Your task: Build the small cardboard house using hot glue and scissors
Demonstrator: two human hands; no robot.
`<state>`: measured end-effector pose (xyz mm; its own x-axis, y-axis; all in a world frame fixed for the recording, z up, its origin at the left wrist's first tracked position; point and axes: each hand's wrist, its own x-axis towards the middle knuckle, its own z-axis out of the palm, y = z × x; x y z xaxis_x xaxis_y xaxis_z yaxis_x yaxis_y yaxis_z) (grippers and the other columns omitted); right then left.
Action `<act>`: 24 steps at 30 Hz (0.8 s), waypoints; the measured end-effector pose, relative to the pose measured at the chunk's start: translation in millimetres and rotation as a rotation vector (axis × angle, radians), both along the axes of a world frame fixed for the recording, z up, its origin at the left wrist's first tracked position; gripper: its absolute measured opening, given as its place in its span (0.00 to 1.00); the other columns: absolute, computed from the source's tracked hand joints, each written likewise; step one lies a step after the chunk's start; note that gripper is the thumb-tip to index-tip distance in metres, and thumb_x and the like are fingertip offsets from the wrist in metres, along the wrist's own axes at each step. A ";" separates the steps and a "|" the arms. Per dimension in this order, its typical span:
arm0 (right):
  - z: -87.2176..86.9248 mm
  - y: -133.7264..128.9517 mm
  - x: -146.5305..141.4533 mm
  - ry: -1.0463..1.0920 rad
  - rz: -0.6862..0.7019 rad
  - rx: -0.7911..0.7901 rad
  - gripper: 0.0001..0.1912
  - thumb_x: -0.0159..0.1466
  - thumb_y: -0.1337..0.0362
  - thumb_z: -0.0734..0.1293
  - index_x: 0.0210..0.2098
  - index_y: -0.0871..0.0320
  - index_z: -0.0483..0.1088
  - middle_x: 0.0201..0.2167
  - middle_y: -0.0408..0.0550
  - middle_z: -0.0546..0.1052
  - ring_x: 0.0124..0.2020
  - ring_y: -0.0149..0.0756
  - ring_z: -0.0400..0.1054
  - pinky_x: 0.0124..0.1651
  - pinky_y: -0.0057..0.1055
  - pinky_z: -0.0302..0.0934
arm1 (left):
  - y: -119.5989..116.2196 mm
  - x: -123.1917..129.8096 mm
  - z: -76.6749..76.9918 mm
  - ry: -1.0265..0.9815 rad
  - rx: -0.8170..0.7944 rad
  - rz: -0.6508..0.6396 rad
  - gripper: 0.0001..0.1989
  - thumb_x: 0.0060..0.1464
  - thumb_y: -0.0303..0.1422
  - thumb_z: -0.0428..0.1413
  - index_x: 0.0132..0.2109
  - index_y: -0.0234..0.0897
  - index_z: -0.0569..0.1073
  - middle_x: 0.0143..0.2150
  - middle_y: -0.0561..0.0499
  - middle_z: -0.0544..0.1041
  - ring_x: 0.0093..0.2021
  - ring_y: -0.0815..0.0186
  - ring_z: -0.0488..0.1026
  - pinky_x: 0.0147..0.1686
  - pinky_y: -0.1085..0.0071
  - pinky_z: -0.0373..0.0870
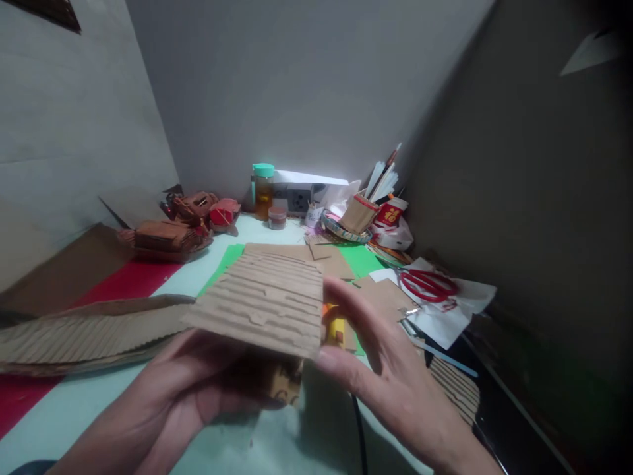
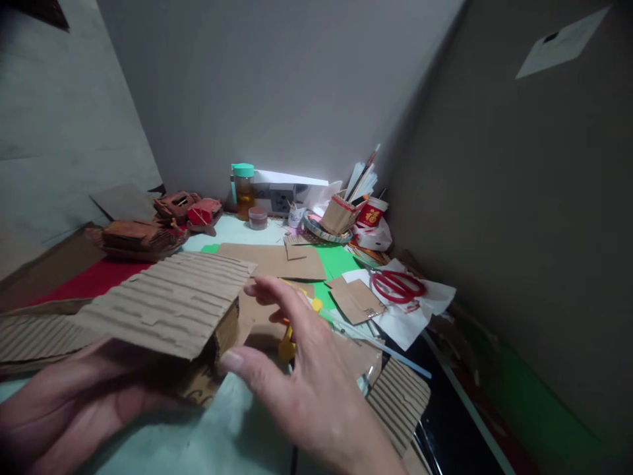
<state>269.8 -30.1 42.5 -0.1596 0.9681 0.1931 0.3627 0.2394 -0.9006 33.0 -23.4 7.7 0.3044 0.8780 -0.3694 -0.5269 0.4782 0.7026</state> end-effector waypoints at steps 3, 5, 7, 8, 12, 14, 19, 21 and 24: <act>0.7 -0.6 -2.5 0.020 0.009 -0.001 0.31 0.65 0.49 0.70 0.63 0.50 0.65 0.60 0.50 0.73 0.63 0.48 0.65 0.62 0.47 0.62 | 3.0 -3.8 -2.8 -0.028 0.036 -0.092 0.41 0.57 0.37 0.65 0.70 0.67 0.54 0.58 0.55 0.80 0.55 0.46 0.78 0.48 0.48 0.82; 1.7 -1.0 -2.8 0.015 0.013 -0.012 0.30 0.65 0.49 0.70 0.63 0.53 0.66 0.60 0.53 0.73 0.62 0.48 0.65 0.63 0.48 0.61 | 4.9 -7.4 -7.2 -0.040 0.038 -0.133 0.39 0.61 0.35 0.61 0.71 0.67 0.52 0.61 0.55 0.78 0.60 0.45 0.75 0.54 0.44 0.79; 2.7 -1.5 -2.6 0.032 0.030 -0.027 0.32 0.64 0.50 0.71 0.63 0.55 0.66 0.60 0.54 0.73 0.62 0.49 0.66 0.63 0.48 0.62 | 5.1 -10.0 -10.5 -0.041 0.024 -0.128 0.38 0.61 0.34 0.61 0.70 0.67 0.53 0.63 0.57 0.76 0.61 0.47 0.73 0.56 0.45 0.77; 3.0 -1.8 -2.5 0.044 0.043 -0.036 0.33 0.63 0.50 0.71 0.64 0.56 0.66 0.60 0.54 0.72 0.61 0.49 0.66 0.62 0.47 0.62 | 4.2 -10.5 -10.8 -0.042 0.020 -0.110 0.37 0.61 0.34 0.61 0.69 0.67 0.55 0.63 0.58 0.76 0.62 0.49 0.73 0.57 0.49 0.77; 2.6 -3.2 -2.2 0.034 0.066 -0.024 0.30 0.64 0.52 0.71 0.63 0.53 0.67 0.60 0.50 0.73 0.59 0.47 0.68 0.63 0.44 0.61 | -2.8 -4.6 -2.6 -0.021 0.032 -0.015 0.33 0.58 0.35 0.63 0.68 0.57 0.64 0.67 0.56 0.71 0.65 0.46 0.69 0.58 0.55 0.76; 1.6 -3.6 -1.5 0.005 0.033 -0.005 0.28 0.64 0.52 0.70 0.62 0.51 0.68 0.58 0.49 0.75 0.58 0.47 0.68 0.64 0.46 0.60 | -4.8 0.7 3.6 -0.045 0.036 -0.002 0.32 0.58 0.36 0.62 0.67 0.59 0.64 0.68 0.56 0.71 0.67 0.45 0.67 0.57 0.52 0.77; 1.8 -3.8 1.4 -0.004 -0.005 -0.034 0.26 0.65 0.52 0.69 0.60 0.51 0.70 0.56 0.49 0.76 0.58 0.49 0.69 0.62 0.48 0.62 | -0.8 9.1 7.3 -0.115 0.066 -0.077 0.34 0.57 0.38 0.59 0.69 0.49 0.63 0.61 0.49 0.78 0.66 0.44 0.68 0.61 0.48 0.71; 3.0 -3.7 1.6 0.001 0.009 -0.030 0.23 0.65 0.54 0.68 0.58 0.52 0.72 0.56 0.50 0.76 0.59 0.50 0.68 0.63 0.47 0.62 | 2.3 9.0 4.1 -0.119 0.085 -0.095 0.34 0.56 0.38 0.59 0.69 0.46 0.64 0.58 0.47 0.80 0.65 0.44 0.69 0.62 0.48 0.70; 3.7 -3.8 0.5 -0.011 0.006 -0.023 0.23 0.65 0.55 0.67 0.58 0.54 0.73 0.57 0.53 0.76 0.60 0.52 0.67 0.64 0.50 0.60 | 7.4 4.2 -2.3 -0.120 0.090 -0.106 0.33 0.56 0.37 0.58 0.69 0.47 0.64 0.58 0.48 0.80 0.65 0.45 0.69 0.61 0.48 0.71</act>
